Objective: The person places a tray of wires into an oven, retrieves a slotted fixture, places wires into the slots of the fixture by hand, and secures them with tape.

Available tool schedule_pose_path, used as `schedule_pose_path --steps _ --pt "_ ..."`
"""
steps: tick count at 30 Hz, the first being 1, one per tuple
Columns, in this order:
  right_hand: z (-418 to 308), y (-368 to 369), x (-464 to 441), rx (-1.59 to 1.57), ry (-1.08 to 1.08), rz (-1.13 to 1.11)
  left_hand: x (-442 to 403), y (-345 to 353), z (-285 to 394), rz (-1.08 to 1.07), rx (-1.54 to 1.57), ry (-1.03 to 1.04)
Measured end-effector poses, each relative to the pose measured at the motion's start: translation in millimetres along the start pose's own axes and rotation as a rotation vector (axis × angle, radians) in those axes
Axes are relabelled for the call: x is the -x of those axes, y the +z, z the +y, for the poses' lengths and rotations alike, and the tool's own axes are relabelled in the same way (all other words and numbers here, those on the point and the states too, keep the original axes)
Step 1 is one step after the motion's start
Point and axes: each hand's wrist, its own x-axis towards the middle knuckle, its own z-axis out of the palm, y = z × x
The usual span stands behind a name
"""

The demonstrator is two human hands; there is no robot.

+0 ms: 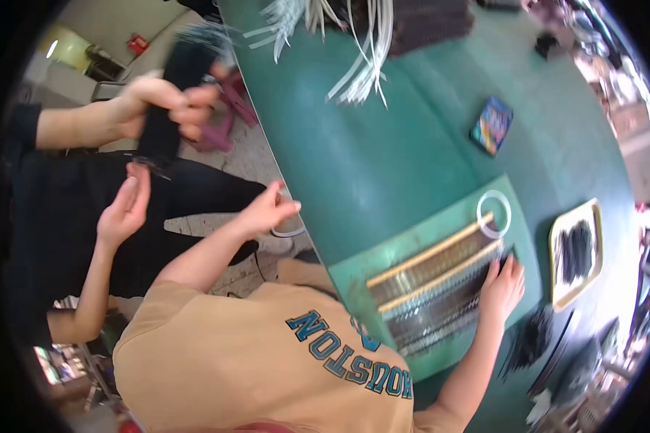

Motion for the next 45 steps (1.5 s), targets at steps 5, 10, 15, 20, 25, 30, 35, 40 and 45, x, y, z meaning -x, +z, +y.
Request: schedule_pose_path --steps 5,10,15,20,25,30,35,40,45 --pt "-69 -66 -18 -0.642 -0.332 0.013 -22 0 -19 -0.186 0.052 0.208" --pt "-139 -71 -43 -1.71 -0.237 -0.802 -14 -2 -11 -0.195 -0.028 0.208" --pt "-146 -54 -119 -2.163 0.287 -0.705 -16 0 -15 -0.162 0.039 0.184" --pt "-109 -28 -189 -2.325 0.304 -0.537 -19 -5 -18 -0.171 0.049 0.144" --pt "-56 -4 -236 -2.309 0.357 -0.402 -21 -2 -23 -0.19 0.05 0.209" --pt "-21 15 -258 -2.318 0.567 -0.385 -26 -5 -29 -0.221 0.129 0.197" --pt "-11 10 -264 -2.363 0.802 -0.181 -23 -10 -32 -0.188 0.094 0.163" --pt "-5 -3 -269 -2.178 0.868 -0.077 -26 -14 -33 -0.172 0.099 0.108" --pt "2 3 -277 -1.981 0.985 0.09 -27 -13 -29 -0.171 0.073 0.12"
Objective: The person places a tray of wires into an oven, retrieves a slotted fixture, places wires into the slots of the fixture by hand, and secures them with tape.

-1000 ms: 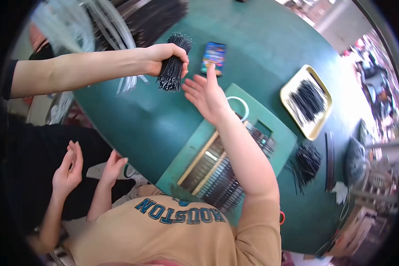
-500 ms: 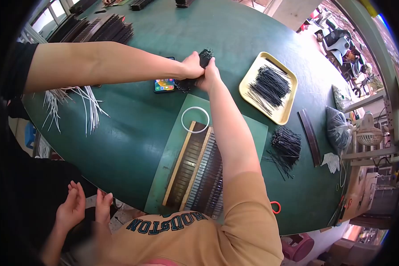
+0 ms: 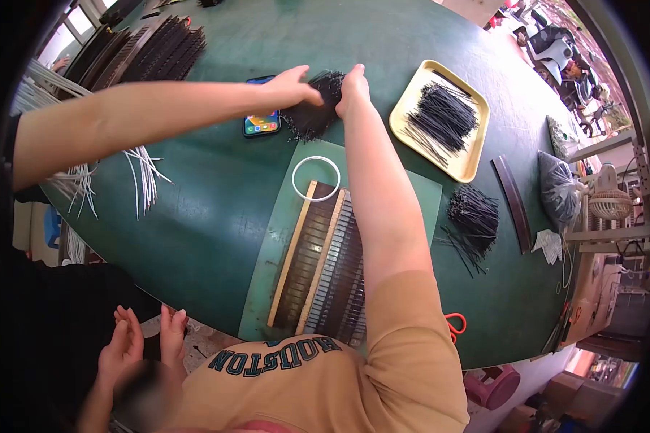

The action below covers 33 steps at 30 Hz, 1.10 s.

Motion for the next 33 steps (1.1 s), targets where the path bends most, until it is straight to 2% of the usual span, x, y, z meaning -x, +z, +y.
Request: schedule_pose_path --steps 2,5,8,9,11,13,14,15,17,18,19,21,22,24,25,26,28,29,33 --pt "-1 -1 -5 0.022 -0.016 0.047 0 0 1 0.001 -0.018 0.006" --pt "3 -8 -28 0.04 -0.042 -0.009 1 -2 3 0.005 -0.054 0.014" --pt "-8 -12 17 -0.038 -0.065 -0.087 4 -1 3 0.021 -0.121 0.026" --pt "-11 -25 37 -0.037 -0.045 -0.053 6 -1 4 0.033 -0.163 0.03" --pt "-13 -54 81 0.358 -0.189 -0.041 12 1 8 0.075 -0.278 0.047" --pt "-11 -106 133 0.989 -0.469 -0.302 21 4 17 0.163 -0.524 0.12" --pt "-3 -123 163 1.208 -0.418 -0.281 28 10 22 0.23 -0.67 0.173" --pt "3 -138 188 1.424 -0.36 -0.256 35 23 26 0.33 -0.831 0.34" --pt "46 -182 190 1.582 -0.797 -0.253 48 66 42 0.481 -0.978 0.603" --pt "54 -188 191 1.583 -0.77 -0.26 46 88 40 0.342 -0.82 0.711" --pt "65 -192 191 1.611 -0.894 -0.188 41 107 38 0.2 -0.666 0.8" --pt "89 -198 188 1.647 -1.142 -0.042 32 152 51 -0.168 -0.874 1.024" --pt "94 -198 186 1.641 -1.116 -0.049 28 176 47 -0.32 -0.893 1.056" --pt "92 -191 180 1.698 -1.069 -0.058 17 216 33 -0.72 -0.906 0.95" --pt "88 -187 179 1.728 -1.054 -0.063 20 222 31 -0.724 -0.91 0.944" --pt "84 -182 179 1.727 -1.052 -0.066 23 227 30 -0.673 -0.958 1.023" --pt "75 -174 181 1.762 -0.909 -0.081 25 232 29 -0.564 -1.055 1.186" --pt "73 -172 181 1.777 -0.836 -0.087 26 231 29 -0.565 -1.059 1.187" --pt "59 -165 176 1.865 -0.802 -0.01 23 233 30 -0.537 -1.025 1.229"
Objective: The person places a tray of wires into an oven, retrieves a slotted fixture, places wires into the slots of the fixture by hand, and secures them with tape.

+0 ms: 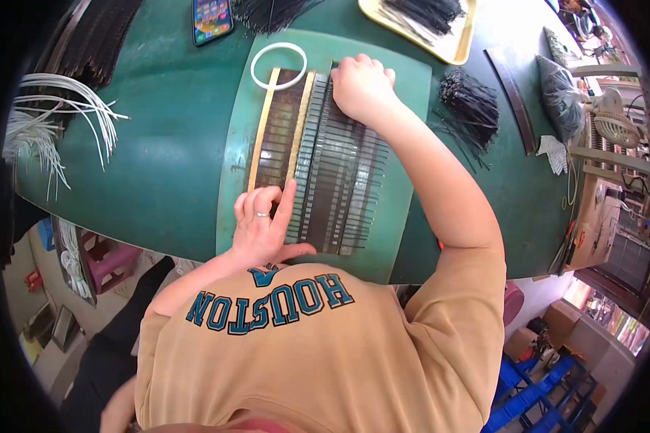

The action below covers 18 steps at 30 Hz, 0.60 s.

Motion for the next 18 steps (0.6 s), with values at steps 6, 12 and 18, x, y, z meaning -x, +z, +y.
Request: schedule_pose_path --steps 6,12,18 --pt "34 -130 26 -0.543 -0.236 -0.433 9 -3 -10 0.062 0.19 0.023" --pt "122 -196 321 -0.808 0.466 0.517 18 -25 -31 0.036 0.555 -0.143" --pt "63 -40 618 -1.556 0.845 1.189 12 -38 -56 -0.102 0.479 -0.12"
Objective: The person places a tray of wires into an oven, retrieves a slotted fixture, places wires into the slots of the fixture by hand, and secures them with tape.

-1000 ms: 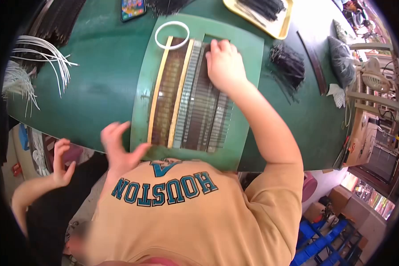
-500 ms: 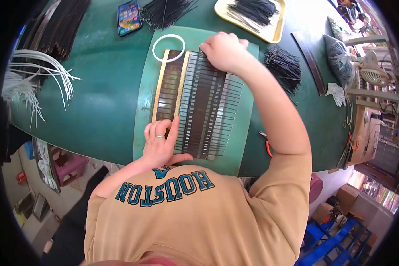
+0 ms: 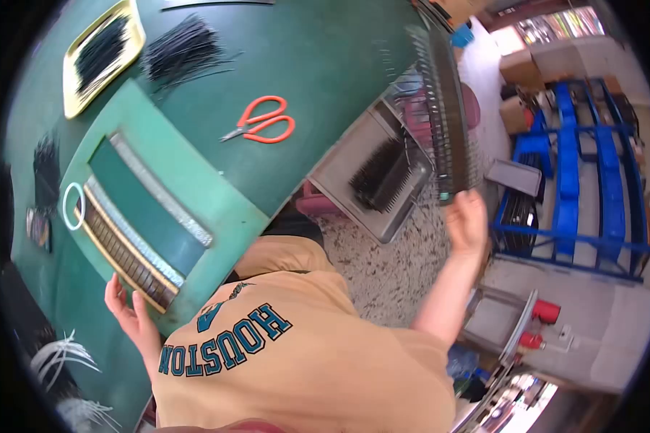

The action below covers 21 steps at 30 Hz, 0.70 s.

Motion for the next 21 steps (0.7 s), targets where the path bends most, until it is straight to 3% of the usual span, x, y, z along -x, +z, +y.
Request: schedule_pose_path --steps 1,3,5,10,16,18,19,20,21 --pt "28 2 16 -0.051 0.028 0.195 -5 -1 -1 -0.024 0.003 0.021" --pt "97 -35 30 -0.299 0.054 0.277 -16 -2 -1 -0.046 -0.056 0.069" --pt "164 -66 35 -0.449 0.081 0.523 -25 -2 1 -0.07 -0.086 0.115" --pt "267 -104 19 -0.596 0.203 0.817 -35 9 14 -0.094 -0.081 0.138" --pt "306 -122 2 -0.598 0.298 0.825 -24 17 28 -0.086 -0.103 0.054" --pt "315 -144 5 -0.564 0.397 0.776 -19 19 29 -0.078 -0.107 0.038" --pt "297 -136 10 -0.474 0.575 0.751 -16 17 30 -0.07 -0.101 0.027" --pt "261 -104 18 -0.129 0.716 0.752 -16 15 36 -0.088 -0.137 0.027" --pt "238 -99 20 0.316 0.891 0.564 -18 10 42 -0.077 -0.193 0.018"
